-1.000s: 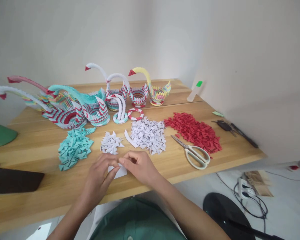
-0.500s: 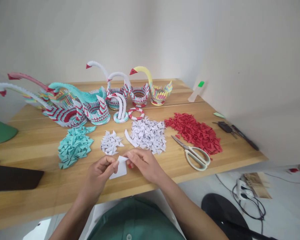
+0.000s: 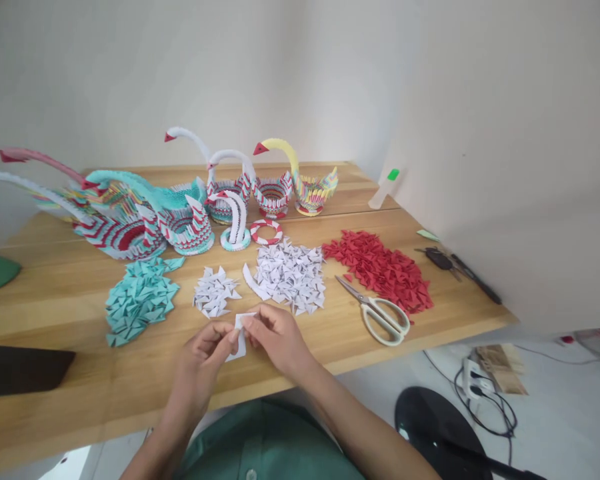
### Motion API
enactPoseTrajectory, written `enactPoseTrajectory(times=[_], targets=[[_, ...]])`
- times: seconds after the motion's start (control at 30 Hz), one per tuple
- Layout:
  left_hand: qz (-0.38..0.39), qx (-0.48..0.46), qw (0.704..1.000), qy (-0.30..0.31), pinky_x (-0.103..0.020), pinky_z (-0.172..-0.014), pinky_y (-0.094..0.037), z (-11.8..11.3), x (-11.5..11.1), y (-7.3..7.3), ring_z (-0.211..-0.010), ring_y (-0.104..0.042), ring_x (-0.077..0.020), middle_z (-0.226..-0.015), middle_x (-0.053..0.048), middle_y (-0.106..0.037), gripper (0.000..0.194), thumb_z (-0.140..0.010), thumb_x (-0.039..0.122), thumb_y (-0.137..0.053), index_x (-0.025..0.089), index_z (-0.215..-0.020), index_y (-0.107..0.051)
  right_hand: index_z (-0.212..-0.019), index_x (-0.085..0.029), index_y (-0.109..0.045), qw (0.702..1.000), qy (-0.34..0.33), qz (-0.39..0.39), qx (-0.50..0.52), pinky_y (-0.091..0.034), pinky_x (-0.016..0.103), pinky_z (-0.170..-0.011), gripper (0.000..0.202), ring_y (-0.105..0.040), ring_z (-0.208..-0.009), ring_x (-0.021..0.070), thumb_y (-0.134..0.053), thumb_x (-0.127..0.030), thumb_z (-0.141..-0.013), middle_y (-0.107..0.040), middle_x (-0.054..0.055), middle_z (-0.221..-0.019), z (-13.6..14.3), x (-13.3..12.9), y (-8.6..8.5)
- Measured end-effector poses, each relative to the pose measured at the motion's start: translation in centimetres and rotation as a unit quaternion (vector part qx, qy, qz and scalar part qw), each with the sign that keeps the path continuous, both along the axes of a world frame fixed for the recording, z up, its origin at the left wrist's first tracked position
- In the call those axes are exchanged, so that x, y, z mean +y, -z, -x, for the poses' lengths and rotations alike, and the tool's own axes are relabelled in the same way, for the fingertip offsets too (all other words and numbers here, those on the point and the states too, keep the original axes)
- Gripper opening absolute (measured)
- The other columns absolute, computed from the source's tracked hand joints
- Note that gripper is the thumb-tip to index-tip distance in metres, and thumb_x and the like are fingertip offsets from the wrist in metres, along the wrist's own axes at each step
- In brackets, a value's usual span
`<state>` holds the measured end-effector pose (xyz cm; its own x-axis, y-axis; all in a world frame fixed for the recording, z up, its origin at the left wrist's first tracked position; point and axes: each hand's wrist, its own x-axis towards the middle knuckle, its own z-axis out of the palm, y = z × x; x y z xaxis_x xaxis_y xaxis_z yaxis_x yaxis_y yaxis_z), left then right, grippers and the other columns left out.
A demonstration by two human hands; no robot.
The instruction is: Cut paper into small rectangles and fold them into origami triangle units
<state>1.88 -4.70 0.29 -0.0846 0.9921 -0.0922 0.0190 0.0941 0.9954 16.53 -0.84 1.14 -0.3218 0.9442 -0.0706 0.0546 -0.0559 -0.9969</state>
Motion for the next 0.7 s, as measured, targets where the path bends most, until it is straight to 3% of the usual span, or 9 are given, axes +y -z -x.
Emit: enactPoseTrajectory(times=[0.1,0.23,0.43,0.57,0.7], targets=[[0.015,-0.033,0.999,-0.007,-0.023,-0.058,-0.041,0.3,0.5,-0.3,-0.059,-0.05,-0.0124,-0.06,0.002,-0.055,0.024,-0.08,0.037,-0.063,0.018,-0.066,-0.056,-0.075,-0.018,-0.06,0.999,0.026,-0.019,0.003,-0.043,0.025,-0.058,0.033,-0.053,-0.057,0.0126,-0.058,-0.049,-0.088,-0.059,-0.001,-0.064,0.0,0.5,-0.5],[0.027,-0.049,0.998,0.0,-0.023,-0.06,-0.041,0.5,1.4,-0.5,-0.059,-0.05,-0.0122,-0.06,0.003,-0.055,0.022,-0.079,0.036,-0.064,0.018,-0.069,-0.058,-0.066,-0.019,-0.057,0.993,0.064,-0.078,-0.065,-0.041,0.024,-0.058,0.032,-0.05,-0.057,0.0123,-0.059,-0.042,-0.088,-0.056,-0.002,-0.059,0.2,0.8,-0.9],[0.019,-0.061,0.997,0.041,-0.024,-0.061,-0.041,0.5,2.5,-0.6,-0.059,-0.049,-0.0125,-0.059,0.003,-0.054,0.026,-0.082,0.037,-0.061,0.018,-0.065,-0.056,-0.075,-0.018,-0.058,1.0,0.018,-0.006,-0.008,-0.042,0.024,-0.055,0.03,-0.052,-0.055,0.0122,-0.059,-0.045,-0.087,-0.059,-0.001,-0.062,0.2,1.3,-0.8],[0.024,-0.049,0.994,0.096,-0.025,-0.061,-0.041,0.1,2.8,-0.3,-0.059,-0.051,-0.0133,-0.06,0.001,-0.057,0.03,-0.085,0.04,-0.058,0.017,-0.065,-0.058,-0.074,-0.019,-0.055,0.998,0.027,-0.04,-0.036,-0.038,0.024,-0.054,0.025,-0.049,-0.052,0.0116,-0.056,-0.039,-0.089,-0.056,-0.004,-0.055,0.0,1.4,-0.5],[0.01,0.0,0.996,0.085,-0.025,-0.06,-0.04,0.1,2.8,0.1,-0.059,-0.05,-0.0135,-0.061,0.0,-0.057,0.028,-0.085,0.037,-0.057,0.017,-0.065,-0.059,-0.072,-0.02,-0.055,0.996,0.039,-0.049,-0.064,-0.035,0.024,-0.052,0.022,-0.046,-0.052,0.0113,-0.056,-0.035,-0.088,-0.053,-0.004,-0.055,-0.2,1.5,-0.5]])
